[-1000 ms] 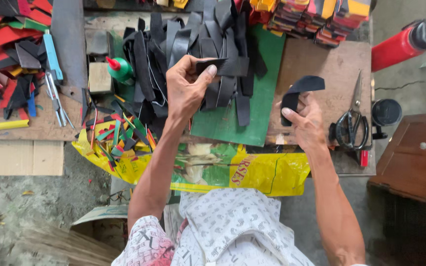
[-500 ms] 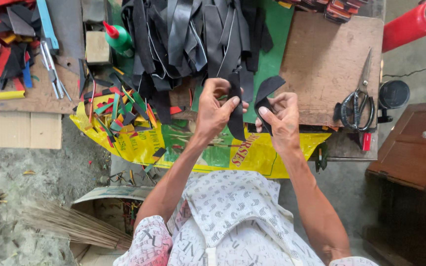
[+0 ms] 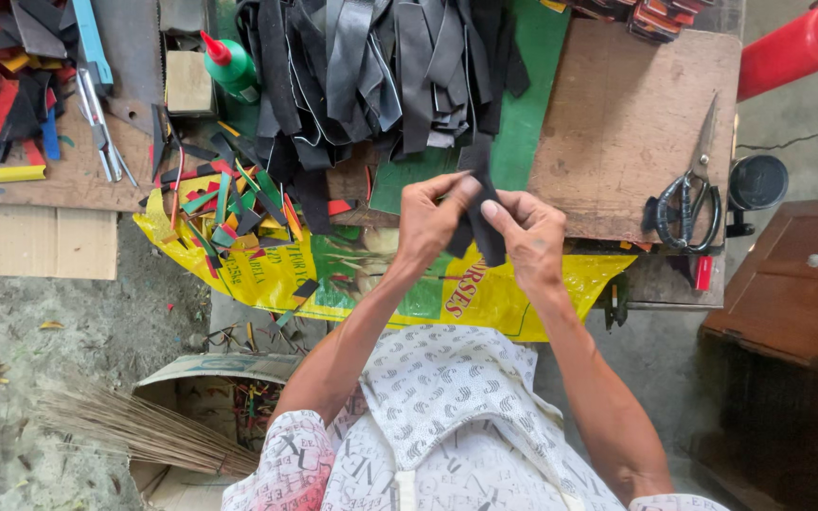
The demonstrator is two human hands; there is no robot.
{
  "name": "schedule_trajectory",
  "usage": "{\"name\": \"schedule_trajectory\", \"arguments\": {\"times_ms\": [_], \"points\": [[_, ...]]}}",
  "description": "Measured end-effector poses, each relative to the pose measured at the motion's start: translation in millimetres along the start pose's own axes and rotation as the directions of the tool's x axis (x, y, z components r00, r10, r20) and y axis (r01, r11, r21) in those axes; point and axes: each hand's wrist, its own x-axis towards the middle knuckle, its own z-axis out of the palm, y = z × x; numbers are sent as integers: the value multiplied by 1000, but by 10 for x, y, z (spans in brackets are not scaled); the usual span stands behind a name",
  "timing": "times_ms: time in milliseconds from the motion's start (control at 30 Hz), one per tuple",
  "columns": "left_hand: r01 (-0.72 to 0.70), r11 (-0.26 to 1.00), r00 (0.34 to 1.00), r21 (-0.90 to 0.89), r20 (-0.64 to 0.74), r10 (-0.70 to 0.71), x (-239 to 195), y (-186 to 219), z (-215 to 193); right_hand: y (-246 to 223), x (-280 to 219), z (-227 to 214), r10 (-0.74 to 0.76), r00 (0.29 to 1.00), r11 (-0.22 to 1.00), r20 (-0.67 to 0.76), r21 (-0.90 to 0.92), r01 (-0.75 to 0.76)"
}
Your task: The person sorts and stacks yellow and black rubber-like strips on a workbench. They handle the strips by hand, aligning and stacking them into neat piles. The person also moves a pile of black strips from a plastic bag onto the workbench and continues stacking them.
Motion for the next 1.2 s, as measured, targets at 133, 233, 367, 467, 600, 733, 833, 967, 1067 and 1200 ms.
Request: {"name": "schedule_trajectory", "arguments": {"times_ms": [133, 233, 367, 467, 600, 733, 833, 967, 1067, 1200], "points": [[310, 786, 950, -535, 150, -273, 84, -6, -79, 64, 63, -173, 110, 980, 983, 164, 126, -132], [382, 702, 924, -601, 231, -304, 104, -8, -118, 78, 78, -201, 91, 973, 971, 214, 198, -134], [272, 765, 962, -584, 162, -219, 107, -61, -66, 40, 42, -142, 70, 980, 994, 188, 68, -84], [208, 857, 977, -471, 140, -161, 97, -103, -58, -73, -13, -128, 59, 996, 998, 70, 28, -61], [338, 847, 904, -410, 391, -172, 114, -53, -170, -456, -83, -233, -125, 989, 966, -84, -239, 102], [357, 845, 899, -397, 390, -197, 184, 98, -264, -1025, -159, -418, -283, 939, 733, 198, -586, 344], [327, 906, 886, -269, 419, -195, 203, 165, -194, -1172, -201, -329, -217, 864, 470, 454, -727, 500], [256, 951, 821, -174, 558, -119, 136, 196, -93, -1026, -41, -69, -107, 896, 440, 431, -787, 432], [143, 985, 826, -100, 559, -63, 70, 271, -172, -871, 106, -18, -45, 979, 602, 201, -776, 187], [-38, 998, 872, 47, 490, 10, -6, 402, -198, -520, 234, -3, -100, 974, 947, 202, -280, 156]]}}
